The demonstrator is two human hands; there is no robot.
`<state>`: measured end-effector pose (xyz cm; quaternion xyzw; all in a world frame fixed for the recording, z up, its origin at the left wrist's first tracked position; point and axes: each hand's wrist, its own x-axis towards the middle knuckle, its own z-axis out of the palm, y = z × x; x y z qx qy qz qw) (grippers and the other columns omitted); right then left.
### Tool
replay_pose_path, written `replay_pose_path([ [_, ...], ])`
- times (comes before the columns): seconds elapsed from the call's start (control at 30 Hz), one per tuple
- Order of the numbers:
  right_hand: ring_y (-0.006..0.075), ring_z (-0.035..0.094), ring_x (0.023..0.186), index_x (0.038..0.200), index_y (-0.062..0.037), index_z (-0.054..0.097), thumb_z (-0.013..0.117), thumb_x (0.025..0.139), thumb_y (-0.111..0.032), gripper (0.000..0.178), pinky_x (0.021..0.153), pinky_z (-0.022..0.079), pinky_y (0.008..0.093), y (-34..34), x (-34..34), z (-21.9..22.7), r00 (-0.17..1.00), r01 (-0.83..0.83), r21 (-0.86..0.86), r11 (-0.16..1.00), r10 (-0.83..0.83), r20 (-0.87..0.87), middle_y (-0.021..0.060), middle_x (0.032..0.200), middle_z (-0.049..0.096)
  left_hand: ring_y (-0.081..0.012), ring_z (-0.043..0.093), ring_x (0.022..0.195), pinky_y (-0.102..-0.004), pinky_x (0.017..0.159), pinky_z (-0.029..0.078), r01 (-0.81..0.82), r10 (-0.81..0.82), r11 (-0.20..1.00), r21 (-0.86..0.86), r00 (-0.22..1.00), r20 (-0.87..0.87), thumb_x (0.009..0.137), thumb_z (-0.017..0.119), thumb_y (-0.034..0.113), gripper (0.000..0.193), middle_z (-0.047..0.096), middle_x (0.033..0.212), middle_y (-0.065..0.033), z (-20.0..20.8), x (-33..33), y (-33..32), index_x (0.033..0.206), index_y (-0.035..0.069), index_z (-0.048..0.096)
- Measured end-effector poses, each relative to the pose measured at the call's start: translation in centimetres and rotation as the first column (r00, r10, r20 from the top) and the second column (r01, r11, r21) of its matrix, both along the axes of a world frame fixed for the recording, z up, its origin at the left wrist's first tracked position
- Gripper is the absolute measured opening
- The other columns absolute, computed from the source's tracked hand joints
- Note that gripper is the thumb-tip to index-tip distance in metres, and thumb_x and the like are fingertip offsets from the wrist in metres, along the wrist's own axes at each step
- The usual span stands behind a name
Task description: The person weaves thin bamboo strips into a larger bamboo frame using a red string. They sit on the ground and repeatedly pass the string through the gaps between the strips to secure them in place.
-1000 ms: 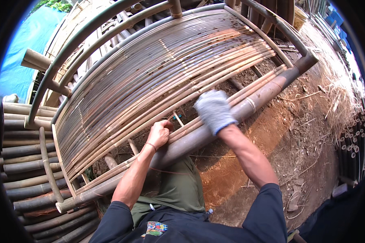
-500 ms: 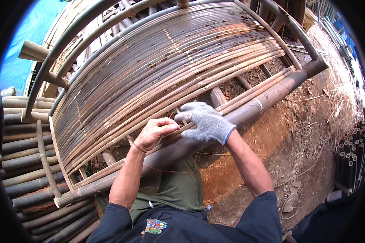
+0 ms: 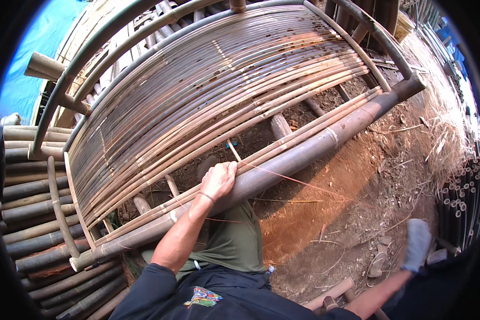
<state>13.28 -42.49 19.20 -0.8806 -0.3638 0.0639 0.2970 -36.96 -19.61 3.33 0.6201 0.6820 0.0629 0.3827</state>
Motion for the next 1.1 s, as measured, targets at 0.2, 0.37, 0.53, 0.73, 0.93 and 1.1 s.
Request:
replay_pose_path([
  [0.2,0.0322,0.040,0.140,0.146,0.0091,0.035,0.076,0.083,-0.023,0.081,0.118,0.028,0.0384,8.2,-13.9,-12.2,0.852,-0.514,-0.142,0.846,0.484,-0.199,0.0243,0.150,0.041,-0.0358,0.068,0.093,-0.0578,0.102,0.032,0.085,-0.090,0.978,0.191,0.996,0.016,0.103,0.041,0.036,0.039,0.072,0.091,-0.0168,-0.2,0.0,-0.7,0.098,0.010,0.069],
  [0.37,0.0189,0.054,0.112,0.126,0.0044,0.054,0.064,0.093,-0.035,0.052,0.098,0.042,0.0323,16.0,-28.3,-17.7,0.442,-0.306,0.093,0.947,0.228,-0.868,0.0154,0.119,0.062,-0.0369,0.064,0.109,-0.0569,0.109,0.026,0.078,-0.078,0.996,0.047,0.997,0.016,0.103,0.042,0.037,0.039,0.072,0.104,-0.0192,-0.7,-0.3,-0.1,0.117,0.011,0.066],
  [0.53,0.0120,0.059,0.066,0.091,-0.0015,0.068,0.072,0.088,-0.023,0.022,0.063,0.051,0.0317,13.7,-31.2,-9.4,0.347,-0.767,-0.125,0.630,0.243,-0.906,0.0057,0.080,0.067,-0.0374,0.064,0.111,-0.0573,0.102,0.032,0.166,-0.165,0.986,-0.016,0.986,0.028,0.102,0.040,0.041,0.038,0.071,0.109,-0.0159,-0.4,-0.5,0.3,0.118,0.017,0.065],
  [0.73,0.0205,0.063,0.104,0.116,-0.0008,0.063,0.045,0.104,-0.026,0.033,0.092,0.051,0.0370,20.4,-28.1,-1.0,0.277,-0.456,0.647,0.611,0.789,-0.549,0.0128,0.119,0.066,-0.0355,0.064,0.112,-0.0538,0.100,0.036,0.192,-0.175,0.969,-0.154,0.978,0.117,0.102,0.035,0.044,0.043,0.071,0.113,-0.0139,0.1,-0.9,1.5,0.115,0.019,0.068],
  [0.93,0.0231,0.058,0.053,0.081,-0.0071,0.065,0.050,0.101,-0.023,0.030,0.060,0.051,0.0395,24.8,-25.9,2.3,0.526,-0.781,0.070,0.620,0.714,-0.463,0.0135,0.090,0.072,-0.0357,0.065,0.108,-0.0560,0.105,0.030,0.118,-0.118,0.993,-0.006,0.992,0.046,0.102,0.038,0.042,0.042,0.072,0.105,-0.0155,0.1,-0.4,0.2,0.110,0.016,0.070],
  [1.1,0.0318,0.070,0.070,0.094,-0.0089,0.060,0.051,0.091,-0.013,0.011,0.058,0.057,0.0426,16.8,-31.1,-3.0,-0.153,-0.616,-0.731,-0.292,0.955,-0.253,0.0139,0.075,0.066,-0.0319,0.065,0.100,-0.0586,0.106,0.026,-0.040,0.057,0.959,0.282,0.997,-0.054,0.098,0.048,0.044,0.038,0.073,0.096,-0.0123,-0.5,0.3,-1.9,0.098,0.017,0.074],
])
